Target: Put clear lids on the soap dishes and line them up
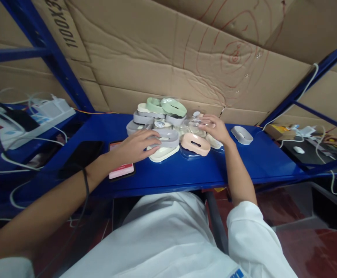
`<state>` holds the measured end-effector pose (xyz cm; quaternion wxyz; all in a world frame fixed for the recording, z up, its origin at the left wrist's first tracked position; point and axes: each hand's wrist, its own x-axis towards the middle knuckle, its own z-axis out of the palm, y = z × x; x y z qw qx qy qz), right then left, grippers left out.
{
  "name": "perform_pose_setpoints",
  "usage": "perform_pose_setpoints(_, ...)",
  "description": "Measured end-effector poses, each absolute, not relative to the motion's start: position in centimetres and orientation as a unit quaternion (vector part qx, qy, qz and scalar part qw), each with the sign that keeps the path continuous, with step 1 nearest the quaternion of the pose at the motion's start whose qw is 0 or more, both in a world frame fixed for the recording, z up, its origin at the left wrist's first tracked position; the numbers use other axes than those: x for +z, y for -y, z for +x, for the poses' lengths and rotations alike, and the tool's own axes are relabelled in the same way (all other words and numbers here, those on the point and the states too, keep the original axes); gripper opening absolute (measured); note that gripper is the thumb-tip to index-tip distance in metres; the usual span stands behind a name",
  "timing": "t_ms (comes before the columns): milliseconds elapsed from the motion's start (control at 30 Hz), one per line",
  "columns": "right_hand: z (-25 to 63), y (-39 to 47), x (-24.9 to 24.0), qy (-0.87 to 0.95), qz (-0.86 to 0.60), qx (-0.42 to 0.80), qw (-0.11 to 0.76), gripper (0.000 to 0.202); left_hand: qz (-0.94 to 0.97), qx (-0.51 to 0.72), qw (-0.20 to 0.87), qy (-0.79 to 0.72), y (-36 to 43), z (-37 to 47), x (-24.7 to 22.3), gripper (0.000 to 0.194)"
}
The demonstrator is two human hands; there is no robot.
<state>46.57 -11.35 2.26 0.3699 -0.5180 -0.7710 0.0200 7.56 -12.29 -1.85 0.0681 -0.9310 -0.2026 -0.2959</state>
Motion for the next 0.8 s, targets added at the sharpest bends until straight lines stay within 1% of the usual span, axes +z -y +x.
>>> perform_pose_setpoints(133, 44.9, 11.7, 1.8, 0.808, -0.461, 0.054, 0.363, 0.050, -0.933, -0.290, 0.066, 0.205, 12.3, 7.5, -2.0, 0.029)
perform_pose_setpoints(300, 45.6, 11.5, 1.5, 0.828, -0.462, 0.077, 0.307, 0.059, -0.934, -0.291, 0.057, 0.201, 12.3, 7.5, -2.0, 0.028)
perform_pose_setpoints(433, 46.3, 11.3, 1.3, 0.833, -0.462, 0.100, 0.286, 0.057, -0.935, -0.288, 0.061, 0.199, 12.3, 7.6, -2.0, 0.029)
perform_pose_setpoints(567, 46.2, 11.3, 1.1, 0.831, -0.459, 0.100, 0.297, 0.048, -0.935, -0.287, 0.065, 0.197, 12.4, 7.6, -1.9, 0.029)
perform_pose_setpoints(700, 46.2, 11.0, 1.0, 0.820, -0.469, 0.099, 0.314, 0.047, -0.936, -0.286, 0.060, 0.196, 12.5, 7.6, -1.7, 0.031)
perform_pose_setpoints(800, 48.3, 10.6, 1.3, 0.773, -0.517, 0.036, 0.367, 0.046, -0.936, -0.286, 0.060, 0.199, 12.5, 7.5, -1.6, 0.030)
